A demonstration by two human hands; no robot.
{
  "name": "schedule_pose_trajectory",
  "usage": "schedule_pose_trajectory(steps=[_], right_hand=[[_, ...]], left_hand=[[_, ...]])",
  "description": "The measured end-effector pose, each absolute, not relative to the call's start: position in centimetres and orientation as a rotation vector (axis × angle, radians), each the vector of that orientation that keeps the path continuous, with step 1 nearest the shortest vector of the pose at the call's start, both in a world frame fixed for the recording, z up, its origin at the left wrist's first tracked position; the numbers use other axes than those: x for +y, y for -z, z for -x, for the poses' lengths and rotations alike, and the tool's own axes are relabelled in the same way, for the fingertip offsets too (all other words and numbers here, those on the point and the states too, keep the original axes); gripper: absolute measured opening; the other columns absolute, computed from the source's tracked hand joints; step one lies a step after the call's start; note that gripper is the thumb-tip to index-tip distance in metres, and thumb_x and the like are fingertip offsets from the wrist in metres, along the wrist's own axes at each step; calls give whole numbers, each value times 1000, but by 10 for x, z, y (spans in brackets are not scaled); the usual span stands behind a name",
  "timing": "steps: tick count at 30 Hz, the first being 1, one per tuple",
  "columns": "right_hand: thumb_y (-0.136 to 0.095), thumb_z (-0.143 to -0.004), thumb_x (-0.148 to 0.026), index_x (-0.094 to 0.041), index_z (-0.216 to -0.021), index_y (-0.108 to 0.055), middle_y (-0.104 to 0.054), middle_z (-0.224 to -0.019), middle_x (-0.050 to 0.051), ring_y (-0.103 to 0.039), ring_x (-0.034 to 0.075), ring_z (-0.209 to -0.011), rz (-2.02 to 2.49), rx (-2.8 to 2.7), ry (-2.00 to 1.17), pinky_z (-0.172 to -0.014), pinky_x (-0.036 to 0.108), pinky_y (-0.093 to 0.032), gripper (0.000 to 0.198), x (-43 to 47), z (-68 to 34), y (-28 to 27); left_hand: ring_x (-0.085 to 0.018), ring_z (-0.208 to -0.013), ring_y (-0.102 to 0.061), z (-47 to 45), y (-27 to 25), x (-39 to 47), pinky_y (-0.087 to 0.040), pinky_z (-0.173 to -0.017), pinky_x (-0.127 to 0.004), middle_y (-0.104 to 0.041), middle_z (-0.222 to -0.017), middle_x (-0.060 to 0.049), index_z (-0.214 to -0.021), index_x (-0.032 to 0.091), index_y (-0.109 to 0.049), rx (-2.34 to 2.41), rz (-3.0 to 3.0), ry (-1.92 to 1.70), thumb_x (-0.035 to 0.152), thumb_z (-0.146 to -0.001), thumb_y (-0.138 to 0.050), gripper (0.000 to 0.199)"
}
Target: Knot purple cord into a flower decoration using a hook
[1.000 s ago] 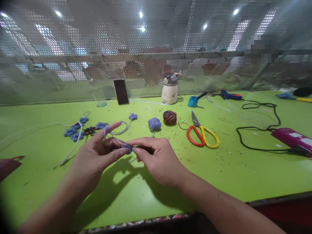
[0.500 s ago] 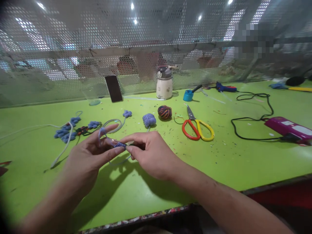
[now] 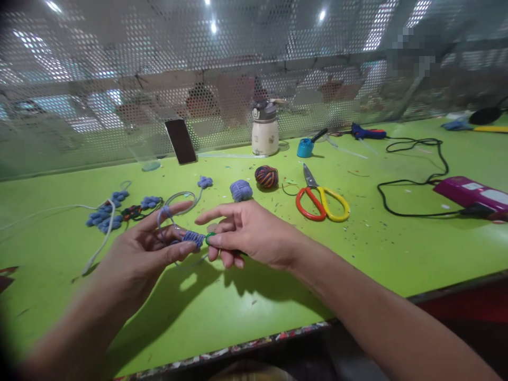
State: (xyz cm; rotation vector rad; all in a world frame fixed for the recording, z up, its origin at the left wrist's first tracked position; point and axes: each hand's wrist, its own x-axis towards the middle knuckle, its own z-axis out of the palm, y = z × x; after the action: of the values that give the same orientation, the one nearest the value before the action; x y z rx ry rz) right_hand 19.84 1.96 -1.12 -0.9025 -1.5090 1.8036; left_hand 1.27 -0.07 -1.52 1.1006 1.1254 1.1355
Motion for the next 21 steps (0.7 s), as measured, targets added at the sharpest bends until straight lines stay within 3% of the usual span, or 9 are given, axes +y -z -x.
schedule_pose_trajectory(steps=[10, 15, 21], right_hand=[[-56, -83, -11, -11, -108, -60, -65, -68, 1, -53, 5, -47, 912, -1633, -1683, -49, 19, -44, 25, 19, -196, 9], [-58, -83, -15, -13, -92, -57, -65, -68, 1, -52, 5, -47, 934, -1618, -1659, -46, 18, -41, 9, 18, -194, 10], [-56, -84, -14, -15, -89, -51, -64, -66, 1, -51, 5, -44, 920, -1562, -1676, -40, 16, -38, 7, 15, -192, 10]], left_hand=[[-11, -63, -61, -14, 15, -2, -49, -65, -23, -65, -64, 3, -120, 20, -60, 1162, -1130, -1167, 16, -58, -81, 65], [-12, -65, -63, -14, 18, -2, -49, -66, -24, -67, -66, 2, -122, 20, -58, 1152, -1148, -1164, 17, -59, -81, 67], [-12, -64, -63, -14, 16, -2, -49, -67, -25, -67, -66, 1, -121, 18, -59, 1150, -1140, -1177, 15, -60, -80, 65]])
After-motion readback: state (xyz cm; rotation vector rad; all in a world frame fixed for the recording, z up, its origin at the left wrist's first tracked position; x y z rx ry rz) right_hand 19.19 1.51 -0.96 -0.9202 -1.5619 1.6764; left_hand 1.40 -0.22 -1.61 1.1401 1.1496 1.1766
